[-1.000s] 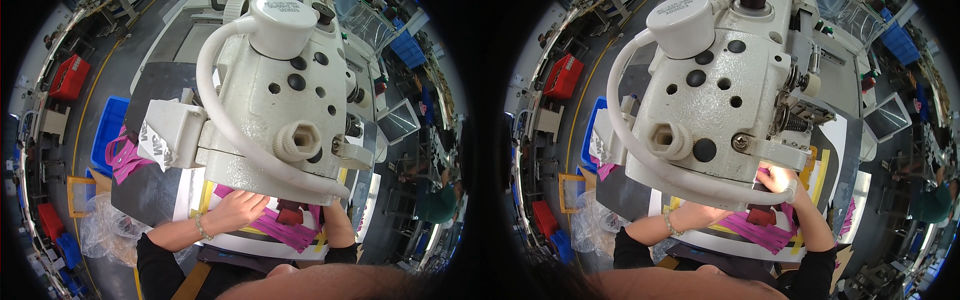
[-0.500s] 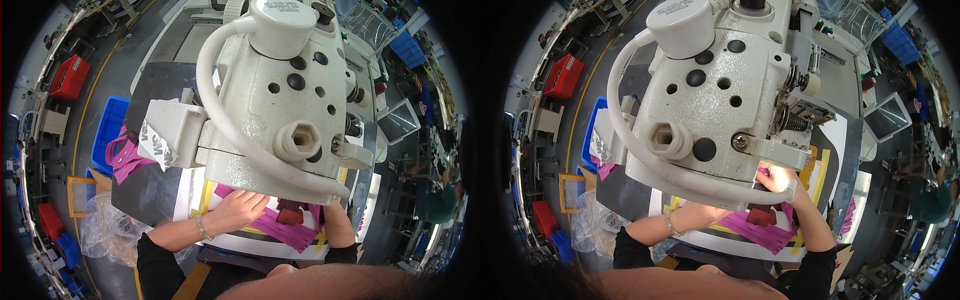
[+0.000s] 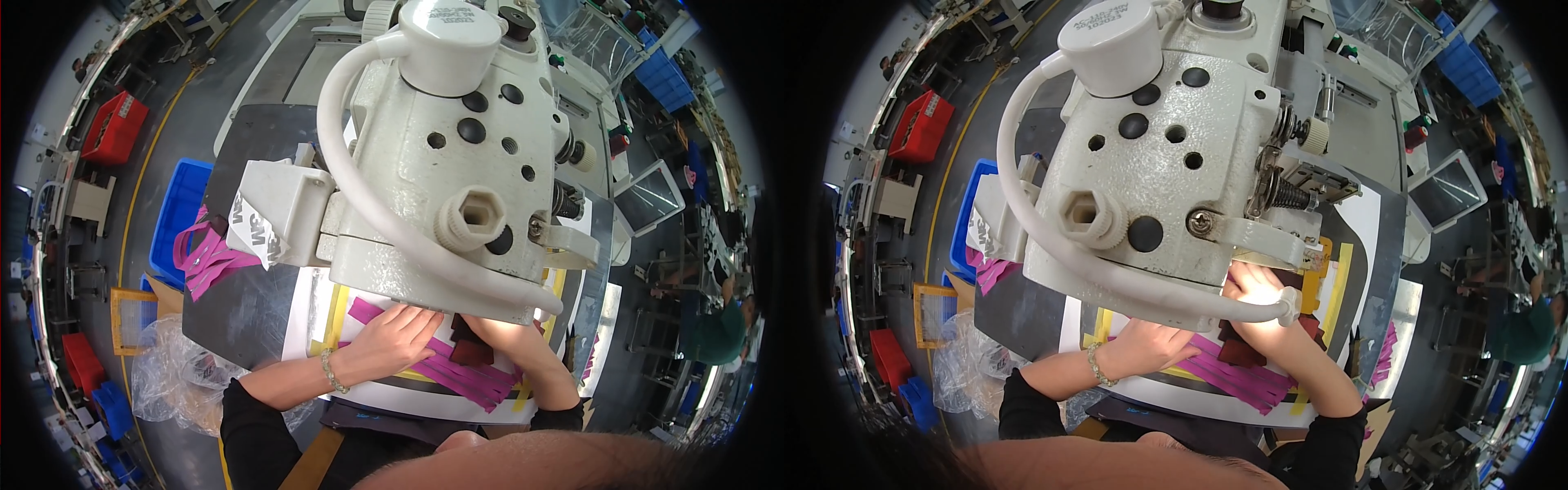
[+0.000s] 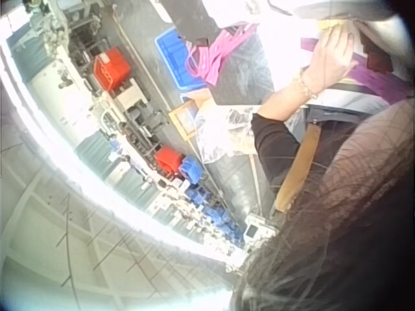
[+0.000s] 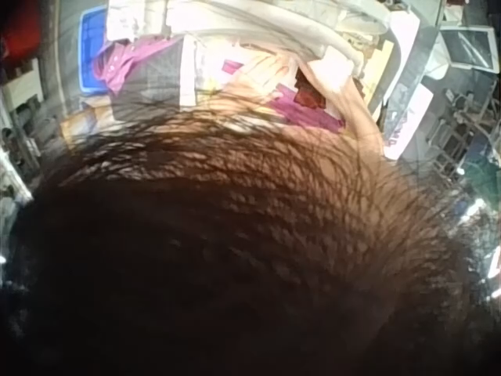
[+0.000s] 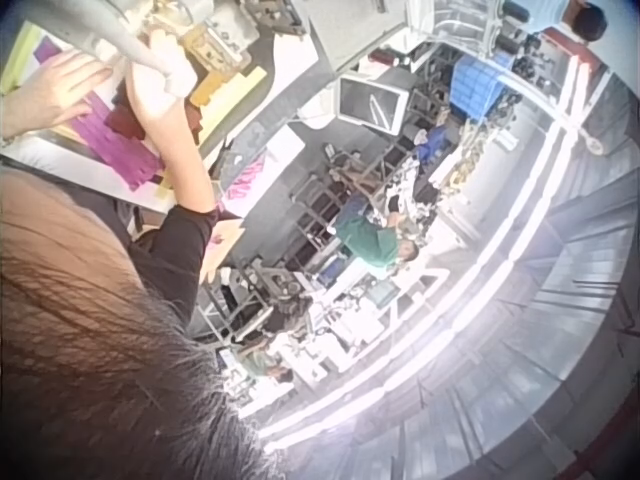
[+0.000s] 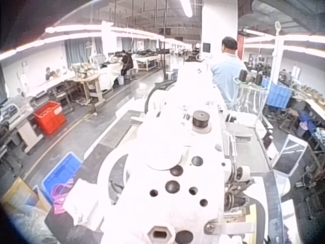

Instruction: Sewing together pink fabric or leather straps using an industrial sewing machine.

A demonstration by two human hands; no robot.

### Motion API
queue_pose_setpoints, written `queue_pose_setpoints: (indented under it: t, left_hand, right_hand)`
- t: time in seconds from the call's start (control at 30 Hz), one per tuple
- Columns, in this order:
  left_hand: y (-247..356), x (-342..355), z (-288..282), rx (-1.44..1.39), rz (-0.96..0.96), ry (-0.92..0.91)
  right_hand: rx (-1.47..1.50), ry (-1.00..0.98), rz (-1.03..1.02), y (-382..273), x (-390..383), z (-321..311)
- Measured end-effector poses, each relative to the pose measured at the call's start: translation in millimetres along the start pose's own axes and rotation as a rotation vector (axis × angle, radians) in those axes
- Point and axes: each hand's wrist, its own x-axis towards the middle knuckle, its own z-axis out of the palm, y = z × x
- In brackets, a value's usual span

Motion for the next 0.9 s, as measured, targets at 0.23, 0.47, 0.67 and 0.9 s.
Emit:
queue_pose_setpoints:
  t: [0.23,0.47,0.67,0.9]
  left_hand:
    - [2,-1,1,0.027,-0.014,-0.045]
    - [0,-1,2,0.017,-0.001,0.014]
    - [-2,-7,5,-0.040,-0.034,-0.050]
    - [-3,-8,4,0.000,-0.006,-0.026]
  right_hand:
    - [-0.140,0.055,-0.320,7,-4,8]
    - [0.175,0.022,-0.105,18,-14,10]
    - [0.191,0.000,-0.098,20,-19,15]
    - [0.181,-0.061,-0.051,22,-25,24]
